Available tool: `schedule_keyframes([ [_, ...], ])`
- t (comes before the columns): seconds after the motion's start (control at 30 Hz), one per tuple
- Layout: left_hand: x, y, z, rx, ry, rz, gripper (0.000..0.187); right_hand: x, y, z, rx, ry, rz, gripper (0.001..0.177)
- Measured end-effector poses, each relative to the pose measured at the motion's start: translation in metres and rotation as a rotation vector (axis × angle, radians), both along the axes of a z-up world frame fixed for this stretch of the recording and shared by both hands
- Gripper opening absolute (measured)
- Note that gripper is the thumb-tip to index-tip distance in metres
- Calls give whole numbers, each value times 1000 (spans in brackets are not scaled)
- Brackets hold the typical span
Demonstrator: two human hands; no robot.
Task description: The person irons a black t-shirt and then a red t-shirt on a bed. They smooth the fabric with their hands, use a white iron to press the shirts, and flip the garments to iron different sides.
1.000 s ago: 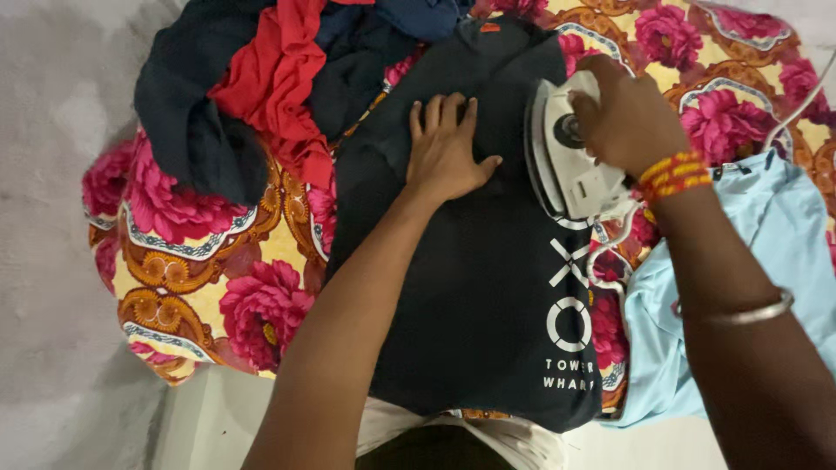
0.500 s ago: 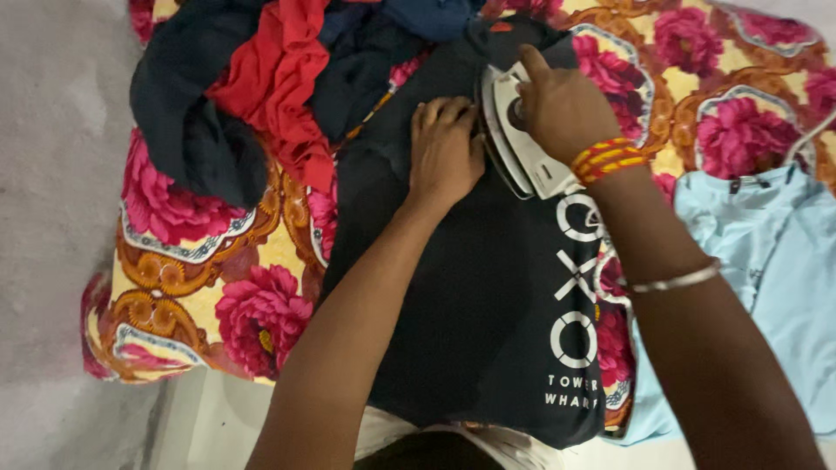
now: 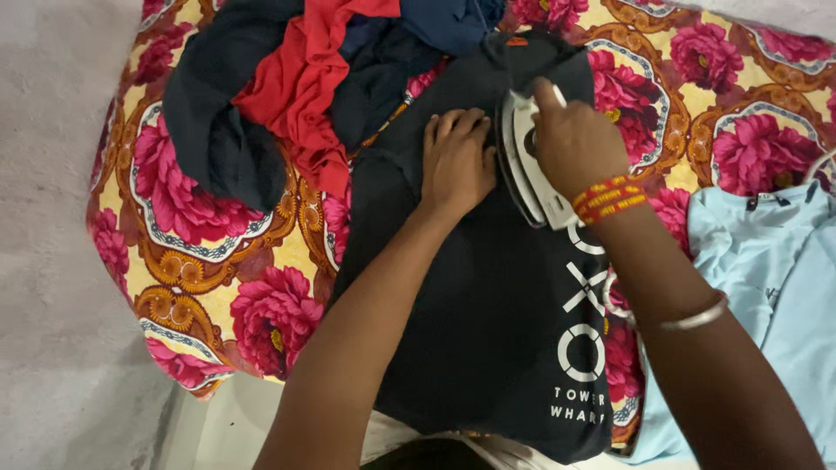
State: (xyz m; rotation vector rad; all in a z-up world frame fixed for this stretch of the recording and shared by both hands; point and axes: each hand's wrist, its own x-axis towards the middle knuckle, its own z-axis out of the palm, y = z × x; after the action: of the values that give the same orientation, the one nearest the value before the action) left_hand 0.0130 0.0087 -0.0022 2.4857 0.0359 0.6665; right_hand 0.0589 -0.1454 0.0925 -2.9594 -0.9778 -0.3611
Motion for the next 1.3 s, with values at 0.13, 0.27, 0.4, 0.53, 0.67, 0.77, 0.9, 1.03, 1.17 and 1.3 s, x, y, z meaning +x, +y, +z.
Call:
schedule_keyframes([
  [0.13,4,-1,3,39,15,11,44,-19,-21,-2,-86,51,-117,42],
  [0.27,0,-6,0,59,-8,17,45,-7,-36,-12,-95,-47,-210,44],
  [0.4,1,-5,5,68,30,26,48,48,-41,-17,-16,42,-342,41],
  [0.53,3,-4,7,58,16,16,47,97,-42,-21,12,28,-319,52],
  [0.67,2,-5,6,65,23,23,47,109,-51,-20,56,42,-207,58],
  [0.77,2,-4,8,65,64,20,47,95,-54,-21,59,103,-167,48],
  [0.9,0,-4,7,52,23,16,49,68,-50,-26,49,127,-279,46],
  [1.03,2,-4,4,67,2,23,48,91,-42,-23,57,54,-264,41],
  [1.17,3,-4,4,70,7,20,47,99,-49,-22,90,57,-152,40],
  [1.3,2,-3,5,52,-2,15,48,56,-61,-20,25,145,-224,41],
])
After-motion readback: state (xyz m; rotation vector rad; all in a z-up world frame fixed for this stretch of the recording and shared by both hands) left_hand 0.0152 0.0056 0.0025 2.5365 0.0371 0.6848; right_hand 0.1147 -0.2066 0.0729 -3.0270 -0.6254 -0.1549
